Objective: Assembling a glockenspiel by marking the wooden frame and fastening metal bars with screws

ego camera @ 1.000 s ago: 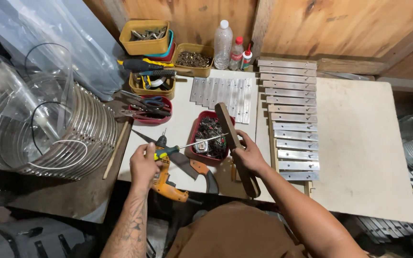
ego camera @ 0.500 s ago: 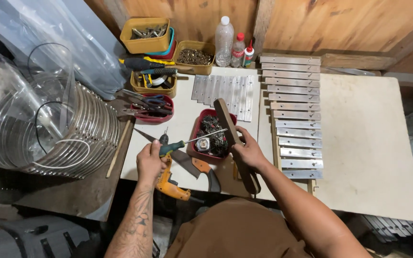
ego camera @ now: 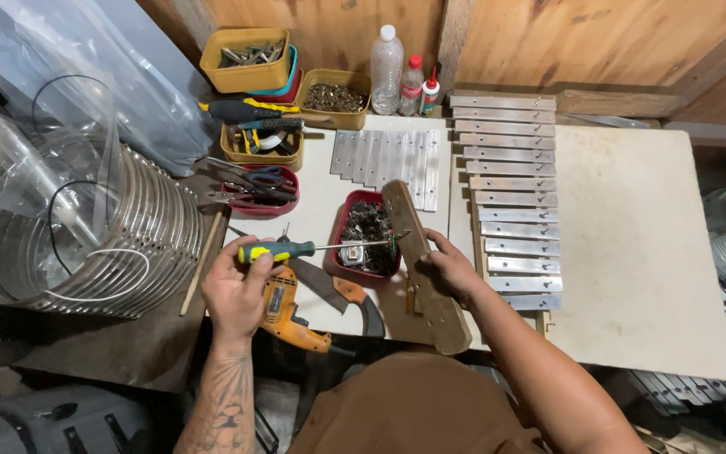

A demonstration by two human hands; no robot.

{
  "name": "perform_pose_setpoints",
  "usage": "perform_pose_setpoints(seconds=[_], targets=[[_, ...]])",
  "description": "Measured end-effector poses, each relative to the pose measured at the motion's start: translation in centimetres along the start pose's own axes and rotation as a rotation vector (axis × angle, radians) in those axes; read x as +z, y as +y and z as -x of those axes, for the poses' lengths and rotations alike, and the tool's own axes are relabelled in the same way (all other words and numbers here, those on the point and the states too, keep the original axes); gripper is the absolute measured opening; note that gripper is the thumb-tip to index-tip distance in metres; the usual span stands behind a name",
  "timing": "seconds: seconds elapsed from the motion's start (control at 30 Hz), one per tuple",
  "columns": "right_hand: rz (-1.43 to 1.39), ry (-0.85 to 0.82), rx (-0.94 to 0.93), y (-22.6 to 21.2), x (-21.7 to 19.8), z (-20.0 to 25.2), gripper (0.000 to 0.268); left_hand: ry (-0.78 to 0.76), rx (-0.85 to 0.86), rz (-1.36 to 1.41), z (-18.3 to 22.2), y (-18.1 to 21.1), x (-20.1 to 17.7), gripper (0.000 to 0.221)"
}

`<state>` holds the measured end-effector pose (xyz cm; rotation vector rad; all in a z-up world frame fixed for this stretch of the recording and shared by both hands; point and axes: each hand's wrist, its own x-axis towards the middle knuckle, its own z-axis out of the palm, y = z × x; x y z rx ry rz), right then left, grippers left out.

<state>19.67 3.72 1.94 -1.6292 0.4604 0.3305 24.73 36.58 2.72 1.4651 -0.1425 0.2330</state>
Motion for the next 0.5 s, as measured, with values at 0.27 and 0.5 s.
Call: perform_pose_setpoints(seconds=[0.27, 0.5], targets=[[-0.009, -0.009, -0.017, -0.1, -0.4, 0.9, 0.075, 0.012, 0.027, -0.011, -0.3, -1.6, 0.5, 0.042], [-0.06, 0.01, -0.037, 3.8, -0.7, -2.0, 0.064, 0.03, -0.011, 0.021, -0.1, -1.2, 1.2, 0.042]])
